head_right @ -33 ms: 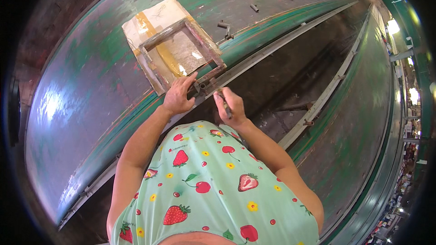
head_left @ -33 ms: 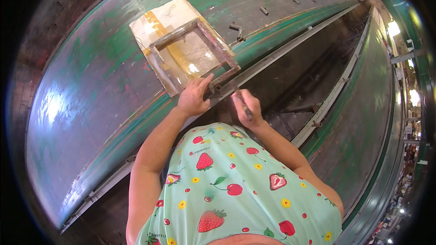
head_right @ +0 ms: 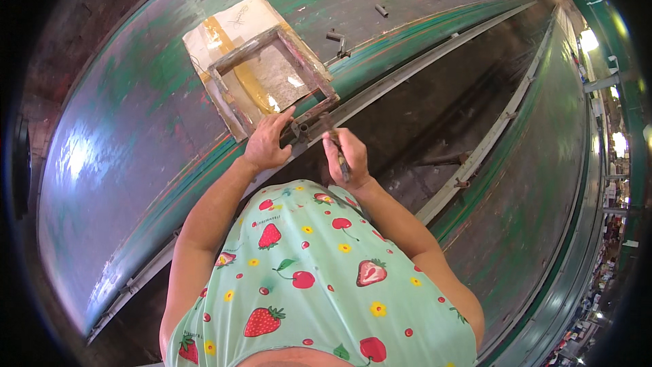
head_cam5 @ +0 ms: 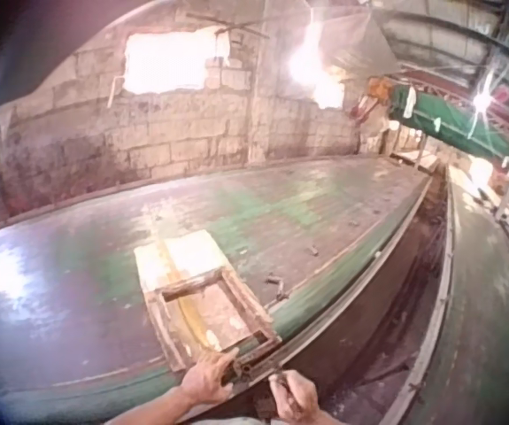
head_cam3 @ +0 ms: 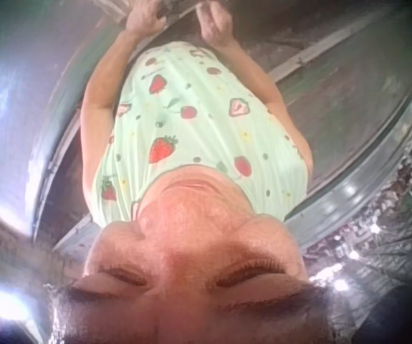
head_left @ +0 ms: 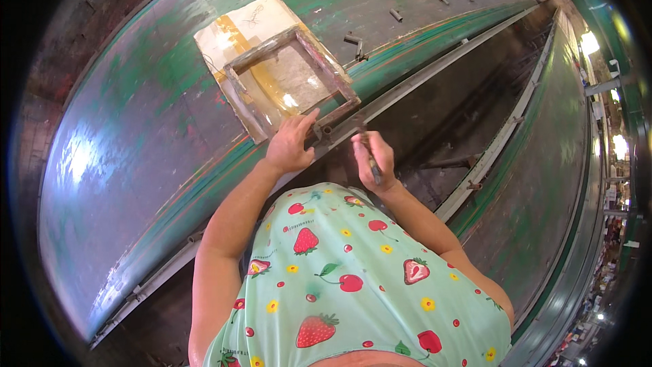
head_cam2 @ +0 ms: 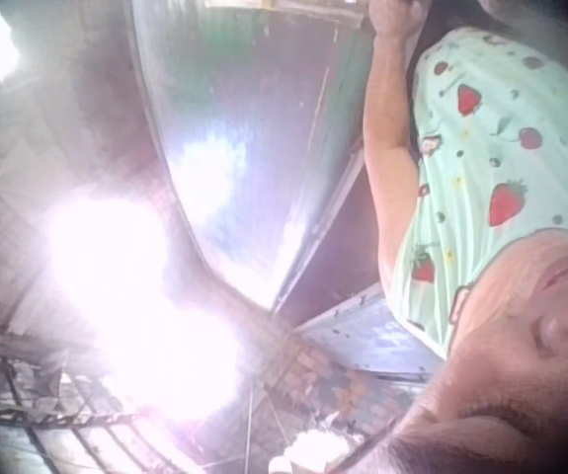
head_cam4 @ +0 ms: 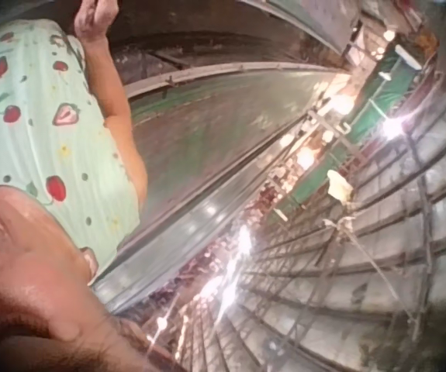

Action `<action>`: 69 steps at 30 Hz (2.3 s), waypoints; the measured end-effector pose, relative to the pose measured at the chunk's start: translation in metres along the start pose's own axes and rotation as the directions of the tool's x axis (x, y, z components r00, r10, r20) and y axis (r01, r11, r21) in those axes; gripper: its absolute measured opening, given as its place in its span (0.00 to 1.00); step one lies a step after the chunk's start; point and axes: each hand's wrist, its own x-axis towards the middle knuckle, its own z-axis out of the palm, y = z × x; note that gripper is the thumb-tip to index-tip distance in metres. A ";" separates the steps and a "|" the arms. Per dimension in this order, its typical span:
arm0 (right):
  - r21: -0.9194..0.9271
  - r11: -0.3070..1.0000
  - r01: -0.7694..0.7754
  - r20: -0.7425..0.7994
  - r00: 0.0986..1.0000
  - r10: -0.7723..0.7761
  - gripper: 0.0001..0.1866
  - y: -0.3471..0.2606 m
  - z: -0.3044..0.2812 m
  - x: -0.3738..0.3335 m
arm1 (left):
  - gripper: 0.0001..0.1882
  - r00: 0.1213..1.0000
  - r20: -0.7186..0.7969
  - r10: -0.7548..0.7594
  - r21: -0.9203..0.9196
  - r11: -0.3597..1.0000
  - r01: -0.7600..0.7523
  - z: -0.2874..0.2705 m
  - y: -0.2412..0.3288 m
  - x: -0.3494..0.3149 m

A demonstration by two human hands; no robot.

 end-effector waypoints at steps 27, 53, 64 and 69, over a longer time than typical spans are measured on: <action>-0.617 0.783 0.081 0.201 0.978 0.057 0.13 0.028 0.027 -0.028 | 0.25 0.974 -0.028 0.223 0.334 0.921 -0.201 0.034 0.002 0.029; 0.583 -0.430 -0.690 0.786 0.343 0.515 0.22 0.080 0.048 -0.044 | 0.20 0.985 -0.016 0.170 0.278 0.947 -0.159 0.036 0.010 0.037; 0.020 0.932 -0.362 0.035 0.932 0.361 0.16 0.049 0.037 -0.050 | 0.28 0.984 -0.051 0.169 0.237 0.959 -0.153 0.030 0.013 0.033; -0.328 0.910 -0.254 0.060 0.956 0.289 0.18 0.034 0.045 -0.036 | 0.28 0.983 -0.042 0.176 0.224 0.961 -0.162 0.031 0.010 0.034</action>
